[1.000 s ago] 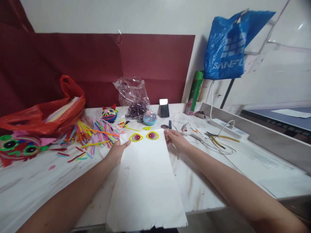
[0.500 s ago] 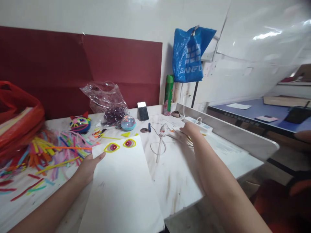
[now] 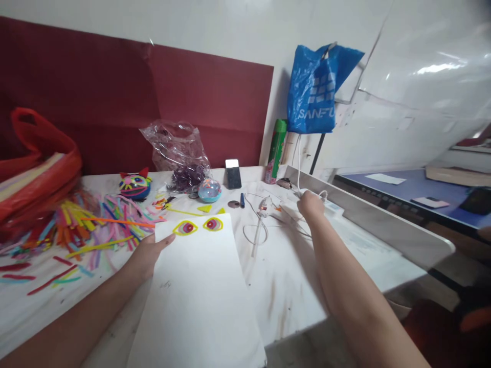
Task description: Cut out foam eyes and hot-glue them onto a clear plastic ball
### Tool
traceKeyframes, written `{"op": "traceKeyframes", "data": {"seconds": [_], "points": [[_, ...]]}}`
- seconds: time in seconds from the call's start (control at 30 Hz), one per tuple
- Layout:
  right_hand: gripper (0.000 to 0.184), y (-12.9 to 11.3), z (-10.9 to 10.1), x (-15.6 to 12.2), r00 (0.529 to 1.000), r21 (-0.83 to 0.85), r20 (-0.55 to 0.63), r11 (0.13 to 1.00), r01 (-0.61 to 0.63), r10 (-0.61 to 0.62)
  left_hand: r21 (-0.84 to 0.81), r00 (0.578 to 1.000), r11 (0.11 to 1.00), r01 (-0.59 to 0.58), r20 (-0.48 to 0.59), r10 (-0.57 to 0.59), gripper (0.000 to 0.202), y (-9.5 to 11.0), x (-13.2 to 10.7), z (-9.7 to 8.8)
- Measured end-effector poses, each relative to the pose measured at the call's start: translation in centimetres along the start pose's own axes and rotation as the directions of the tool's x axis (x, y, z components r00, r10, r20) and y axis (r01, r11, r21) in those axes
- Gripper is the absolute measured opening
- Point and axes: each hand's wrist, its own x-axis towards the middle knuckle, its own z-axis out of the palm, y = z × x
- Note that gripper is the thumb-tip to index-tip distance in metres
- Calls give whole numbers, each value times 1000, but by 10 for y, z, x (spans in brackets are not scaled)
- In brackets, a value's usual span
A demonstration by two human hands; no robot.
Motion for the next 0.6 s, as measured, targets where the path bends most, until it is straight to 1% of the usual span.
{"op": "traceKeyframes", "data": {"seconds": [0.03,0.07,0.1,0.17,0.23,0.27,0.33,0.4,0.47,0.5,0.53,0.6], "points": [[34,-6,-6,-2,998,137,-61,991,-1,9,0,1000,1000,-2,2,2,33,0,0,0],[37,-12,-12,-4,994,280,-110,960,24,7,3,1000,1000,-4,-7,4,34,0,1,-1],[39,-20,-17,-7,989,413,-145,908,74,-15,8,1000,1000,-4,-23,5,34,-1,1,-1],[37,-34,-21,-14,982,638,-172,750,173,-80,28,997,1000,-8,-73,10,35,-2,3,-2],[29,-47,-19,-22,975,796,-162,565,219,-150,45,995,999,-12,-99,16,35,-3,3,-3],[27,-53,-16,-26,971,851,-150,476,222,-184,47,996,999,-13,-92,17,33,-3,3,-4],[28,-63,-12,-36,961,927,-122,318,200,-249,48,998,999,-16,-67,19,30,-3,2,-4],[32,-71,-9,-46,949,967,-102,195,165,-300,60,997,998,-21,-76,25,28,-3,1,-3],[35,-78,-9,-56,932,991,-66,84,102,-356,76,994,997,-33,-102,41,28,-3,1,-2],[35,-81,-9,-61,921,998,-33,38,52,-389,80,994,996,-39,-103,47,29,-3,1,-2],[35,-83,-9,-64,906,1000,3,13,3,-424,82,994,996,-44,-93,52,29,-3,1,-2],[34,-85,-9,-68,876,998,65,30,-58,-478,88,995,995,-49,-78,56,31,-3,2,-3]]}}
